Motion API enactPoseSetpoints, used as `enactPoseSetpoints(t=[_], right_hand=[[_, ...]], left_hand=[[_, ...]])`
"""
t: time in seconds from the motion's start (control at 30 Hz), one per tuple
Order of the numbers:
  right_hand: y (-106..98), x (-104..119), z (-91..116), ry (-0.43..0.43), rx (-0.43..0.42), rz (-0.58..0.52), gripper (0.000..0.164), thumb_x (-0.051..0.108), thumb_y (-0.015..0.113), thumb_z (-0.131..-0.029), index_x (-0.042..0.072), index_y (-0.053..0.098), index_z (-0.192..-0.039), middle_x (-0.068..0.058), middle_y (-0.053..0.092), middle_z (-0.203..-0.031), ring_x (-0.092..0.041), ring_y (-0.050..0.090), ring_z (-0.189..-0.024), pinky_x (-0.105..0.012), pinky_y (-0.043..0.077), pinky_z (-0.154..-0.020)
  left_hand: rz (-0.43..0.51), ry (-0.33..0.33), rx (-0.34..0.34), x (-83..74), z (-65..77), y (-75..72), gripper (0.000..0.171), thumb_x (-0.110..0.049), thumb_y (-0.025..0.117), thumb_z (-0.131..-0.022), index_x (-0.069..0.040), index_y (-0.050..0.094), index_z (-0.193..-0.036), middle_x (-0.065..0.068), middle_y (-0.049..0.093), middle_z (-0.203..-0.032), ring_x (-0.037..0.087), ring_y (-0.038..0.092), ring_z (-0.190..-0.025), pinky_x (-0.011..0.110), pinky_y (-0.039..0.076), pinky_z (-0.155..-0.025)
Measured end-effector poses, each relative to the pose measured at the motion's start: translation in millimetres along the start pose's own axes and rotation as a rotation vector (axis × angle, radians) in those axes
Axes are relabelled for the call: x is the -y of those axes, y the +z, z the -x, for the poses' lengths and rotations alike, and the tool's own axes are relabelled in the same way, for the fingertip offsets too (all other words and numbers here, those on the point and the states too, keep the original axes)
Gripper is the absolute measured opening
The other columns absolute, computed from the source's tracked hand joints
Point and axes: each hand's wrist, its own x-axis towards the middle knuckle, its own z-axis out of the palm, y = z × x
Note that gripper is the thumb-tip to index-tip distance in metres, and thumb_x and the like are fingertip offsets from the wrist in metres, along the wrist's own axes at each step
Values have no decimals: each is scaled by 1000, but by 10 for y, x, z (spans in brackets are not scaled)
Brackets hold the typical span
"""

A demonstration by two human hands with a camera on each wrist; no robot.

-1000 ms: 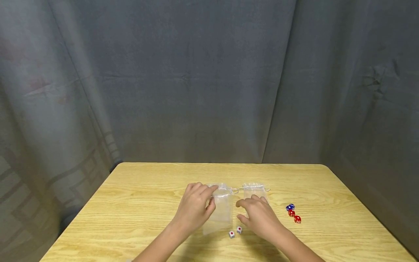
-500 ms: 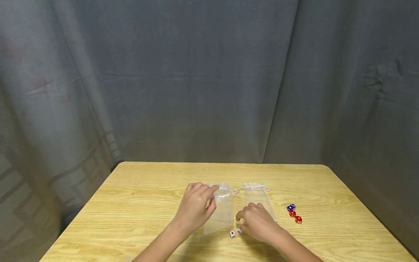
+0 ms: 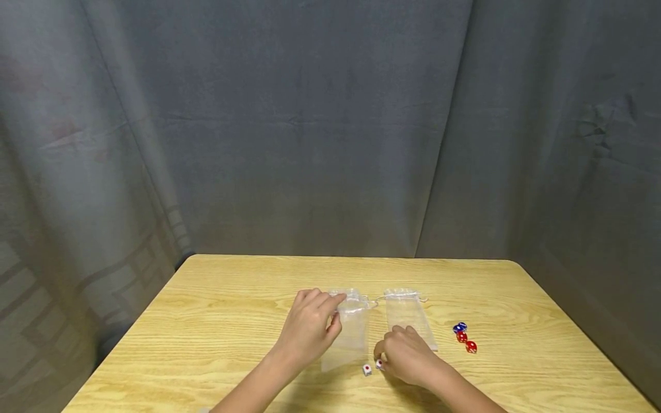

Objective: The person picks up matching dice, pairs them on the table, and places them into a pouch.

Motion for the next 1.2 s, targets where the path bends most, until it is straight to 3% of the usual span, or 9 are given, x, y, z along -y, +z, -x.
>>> enactPoseSetpoints(t=[0.33,0.7,0.97,1.2], right_hand=[[-14,-26,-7,-24,-44,39,11,23,78,-69,19,72,-77,13,59,-70,-5,44,-66,-24,31,-58],[-97,-32,-22,12,-234,88,16,21,78,-69,19,71,-83,10,63,-78,-7,46,-71,-32,41,-65],[-139,-26,-43,84,-403,118,16,22,79,-70,19,71,-83,11,61,-73,-5,41,-67,-26,36,-61],[-205,-18,-69,126,-546,89,21,17,83,-65,15,72,-83,10,57,-67,-7,42,-66,-32,42,-68]], left_hand=[[-12,2,3,5,9,10,28,-4,67,-72,-6,69,-101,-3,67,-79,7,50,-67,32,44,-78],[-8,4,17,16,21,11,28,-5,63,-73,-6,69,-101,-4,66,-76,7,48,-67,32,44,-77],[-6,9,18,11,28,13,29,-5,62,-73,-5,69,-101,-5,65,-76,6,48,-66,31,43,-76],[1,5,22,5,33,26,28,-5,62,-73,-5,69,-100,-4,66,-77,7,47,-66,31,44,-76]])
